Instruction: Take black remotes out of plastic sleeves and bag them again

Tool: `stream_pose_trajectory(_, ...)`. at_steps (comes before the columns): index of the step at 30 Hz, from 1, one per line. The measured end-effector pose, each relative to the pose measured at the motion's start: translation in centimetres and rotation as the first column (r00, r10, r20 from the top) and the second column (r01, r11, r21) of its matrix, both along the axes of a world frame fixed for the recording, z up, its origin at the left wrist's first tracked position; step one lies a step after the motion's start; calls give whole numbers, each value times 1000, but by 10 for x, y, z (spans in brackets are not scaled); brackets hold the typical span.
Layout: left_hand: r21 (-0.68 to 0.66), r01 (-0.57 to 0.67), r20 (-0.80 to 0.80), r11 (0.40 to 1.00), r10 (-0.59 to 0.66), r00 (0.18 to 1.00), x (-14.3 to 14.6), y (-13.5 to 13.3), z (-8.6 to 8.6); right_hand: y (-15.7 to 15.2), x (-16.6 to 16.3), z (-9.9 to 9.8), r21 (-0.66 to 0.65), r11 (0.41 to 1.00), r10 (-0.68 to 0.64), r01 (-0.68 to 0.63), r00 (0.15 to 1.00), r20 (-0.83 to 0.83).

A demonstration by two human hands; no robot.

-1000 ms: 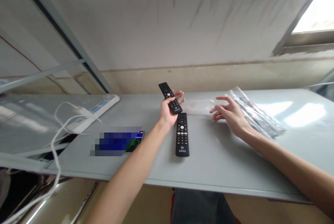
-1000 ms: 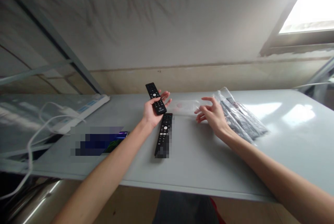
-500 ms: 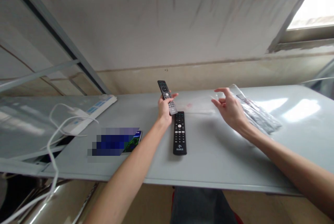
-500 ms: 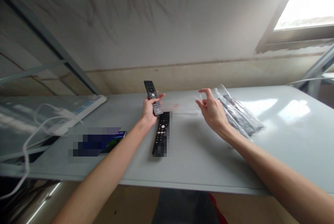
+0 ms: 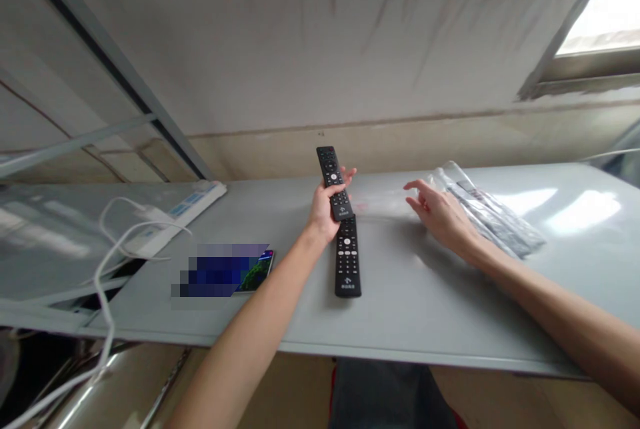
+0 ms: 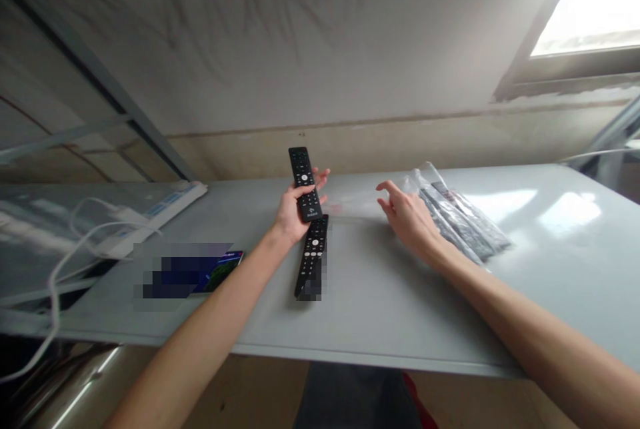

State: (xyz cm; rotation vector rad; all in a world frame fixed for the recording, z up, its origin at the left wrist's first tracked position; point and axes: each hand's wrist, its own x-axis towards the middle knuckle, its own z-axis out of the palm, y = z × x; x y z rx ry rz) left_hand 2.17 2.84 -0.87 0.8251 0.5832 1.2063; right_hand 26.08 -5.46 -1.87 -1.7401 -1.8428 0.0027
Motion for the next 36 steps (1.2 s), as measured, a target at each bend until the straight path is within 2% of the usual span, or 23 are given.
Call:
stream_pose_trajectory(2, -57, 23, 2, 998, -23, 1000, -2, 1, -2, -1, -4, 1, 127, 992, -23, 6, 991, 131)
stream_pose_trajectory(4, -97, 55, 19, 994, -53, 998, -4, 4, -3, -3, -11, 0, 196, 978, 20, -66, 974, 227)
stream_pose_trajectory(6, -126, 55, 30, 990, -52, 998, -5, 6, -4, -3, -17, -6, 131, 975, 134, -178, 948, 287)
stream_pose_trajectory(8, -148, 28, 31, 989, -24, 999, -6, 8, -6, -2, -20, -16, -20, 966, 251, -257, 919, 304)
stream_pose_trajectory(11, -172, -1, 40, 985, 8, 999, -8, 13, -10, 0, -15, -29, -219, 935, 330, -278, 908, 258)
stream_pose_trajectory(13, -177, -20, 62, 984, 32, 998, -10, 17, -13, 2, -9, -34, -275, 918, 352, -285, 905, 238)
stream_pose_trajectory(19, -130, -95, 23, 987, 99, 995, -10, 19, -13, 2, -6, -34, -247, 926, 342, -284, 910, 235)
stream_pose_trajectory(22, -24, -9, -30, 1000, 8, 1000, -7, 9, -4, 0, -12, -26, -133, 951, 300, -278, 934, 193)
stream_pose_trajectory(25, 97, 181, -107, 979, -171, 980, -3, -6, 7, -7, -21, -11, 50, 956, 286, -289, 957, 53)
stream_pose_trajectory(27, 222, 288, -180, 931, -251, 951, 0, -16, 12, -14, -29, 1, 79, 946, 322, -314, 938, -127)
stream_pose_trajectory(29, 344, 381, -305, 858, -281, 910, 4, -23, 14, -23, -39, 12, 8, 929, 350, -371, 868, -352)
stream_pose_trajectory(32, 450, 497, -503, 742, -249, 827, 8, -28, 11, -34, -53, 21, -136, 878, 292, -459, 740, -606)
stream_pose_trajectory(34, 469, 523, -576, 712, -202, 792, 11, -29, 7, -36, -59, 20, -184, 858, 223, -480, 670, -708)
stream_pose_trajectory(36, 454, 532, -614, 715, -181, 768, 13, -28, 2, -34, -60, 15, -192, 840, 184, -508, 599, -779)
